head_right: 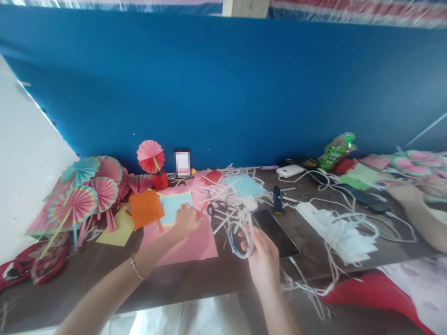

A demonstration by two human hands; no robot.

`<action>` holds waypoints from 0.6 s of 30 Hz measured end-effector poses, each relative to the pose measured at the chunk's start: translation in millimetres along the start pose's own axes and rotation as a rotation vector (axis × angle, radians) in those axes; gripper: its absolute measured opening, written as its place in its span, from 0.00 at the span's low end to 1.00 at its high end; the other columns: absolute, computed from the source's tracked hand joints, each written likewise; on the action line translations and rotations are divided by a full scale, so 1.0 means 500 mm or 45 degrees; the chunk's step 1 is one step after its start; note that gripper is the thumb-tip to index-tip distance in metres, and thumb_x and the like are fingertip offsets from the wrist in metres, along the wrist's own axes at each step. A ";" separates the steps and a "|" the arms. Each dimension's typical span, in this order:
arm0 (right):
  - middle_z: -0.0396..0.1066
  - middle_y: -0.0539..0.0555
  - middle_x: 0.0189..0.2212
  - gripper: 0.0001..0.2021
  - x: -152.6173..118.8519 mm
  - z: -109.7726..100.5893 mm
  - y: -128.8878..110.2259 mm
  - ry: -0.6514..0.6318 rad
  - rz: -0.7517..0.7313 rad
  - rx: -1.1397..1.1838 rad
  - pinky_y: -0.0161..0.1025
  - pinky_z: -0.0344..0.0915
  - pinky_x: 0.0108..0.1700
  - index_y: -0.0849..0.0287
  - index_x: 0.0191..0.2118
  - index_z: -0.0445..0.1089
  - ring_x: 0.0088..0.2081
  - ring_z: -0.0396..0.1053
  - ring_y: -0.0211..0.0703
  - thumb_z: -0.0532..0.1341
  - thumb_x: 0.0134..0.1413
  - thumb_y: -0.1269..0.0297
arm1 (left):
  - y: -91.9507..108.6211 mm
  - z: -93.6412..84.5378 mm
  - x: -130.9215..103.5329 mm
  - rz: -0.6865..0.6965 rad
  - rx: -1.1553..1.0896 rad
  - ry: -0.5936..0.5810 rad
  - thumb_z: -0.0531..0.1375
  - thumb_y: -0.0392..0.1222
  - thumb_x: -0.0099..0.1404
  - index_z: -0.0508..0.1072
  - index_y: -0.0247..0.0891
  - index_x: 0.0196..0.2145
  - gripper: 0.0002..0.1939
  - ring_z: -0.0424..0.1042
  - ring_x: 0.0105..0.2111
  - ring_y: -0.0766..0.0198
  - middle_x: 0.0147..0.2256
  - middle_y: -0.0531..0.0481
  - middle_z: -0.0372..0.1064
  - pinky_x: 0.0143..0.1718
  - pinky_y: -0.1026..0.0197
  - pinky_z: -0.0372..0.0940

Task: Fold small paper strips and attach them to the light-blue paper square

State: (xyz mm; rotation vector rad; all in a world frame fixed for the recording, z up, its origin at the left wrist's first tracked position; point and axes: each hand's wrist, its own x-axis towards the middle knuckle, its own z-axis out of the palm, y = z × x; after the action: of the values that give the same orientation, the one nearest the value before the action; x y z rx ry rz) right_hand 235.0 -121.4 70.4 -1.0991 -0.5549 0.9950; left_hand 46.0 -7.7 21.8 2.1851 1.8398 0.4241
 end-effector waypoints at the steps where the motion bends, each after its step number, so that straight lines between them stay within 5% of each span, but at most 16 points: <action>1: 0.72 0.55 0.31 0.14 -0.003 -0.007 -0.004 0.007 -0.014 -0.021 0.31 0.62 0.22 0.59 0.27 0.75 0.28 0.67 0.38 0.69 0.33 0.55 | 0.000 0.009 0.002 -0.022 -0.044 0.000 0.56 0.46 0.58 0.72 0.31 0.35 0.15 0.61 0.45 0.46 0.42 0.35 0.62 0.44 0.48 0.57; 5: 0.70 0.53 0.25 0.15 -0.011 -0.033 -0.013 0.032 -0.018 -0.073 0.30 0.59 0.19 0.59 0.24 0.74 0.24 0.66 0.36 0.70 0.30 0.54 | -0.017 0.030 0.005 -0.010 -0.371 -0.001 0.56 0.38 0.58 0.72 0.34 0.30 0.06 0.62 0.45 0.49 0.40 0.37 0.63 0.45 0.51 0.57; 9: 0.66 0.50 0.19 0.15 -0.017 -0.051 -0.009 -0.018 -0.052 -0.286 0.30 0.57 0.17 0.60 0.26 0.73 0.21 0.63 0.35 0.68 0.35 0.53 | -0.040 0.015 0.009 0.043 -0.573 -0.010 0.53 0.36 0.59 0.70 0.36 0.30 0.06 0.67 0.39 0.56 0.32 0.44 0.68 0.42 0.55 0.60; 13: 0.63 0.49 0.17 0.13 -0.014 -0.048 -0.005 -0.136 -0.276 -0.679 0.31 0.58 0.19 0.60 0.27 0.72 0.19 0.62 0.35 0.64 0.43 0.53 | -0.079 -0.014 0.005 0.038 -0.858 -0.050 0.55 0.40 0.58 0.70 0.36 0.28 0.07 0.70 0.27 0.62 0.25 0.50 0.70 0.32 0.61 0.64; 18: 0.72 0.54 0.29 0.10 0.008 0.002 -0.011 -0.395 -0.609 -0.906 0.36 0.68 0.34 0.58 0.29 0.73 0.32 0.70 0.43 0.63 0.46 0.57 | -0.154 -0.024 -0.015 -0.066 -1.189 -0.072 0.57 0.41 0.57 0.73 0.33 0.34 0.10 0.74 0.30 0.60 0.28 0.46 0.74 0.33 0.60 0.68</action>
State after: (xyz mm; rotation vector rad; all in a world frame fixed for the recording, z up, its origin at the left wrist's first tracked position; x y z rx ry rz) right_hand 238.1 -118.0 75.4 -1.3394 -1.4265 0.5441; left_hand -29.8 -1.9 3.7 1.4713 1.2580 0.9567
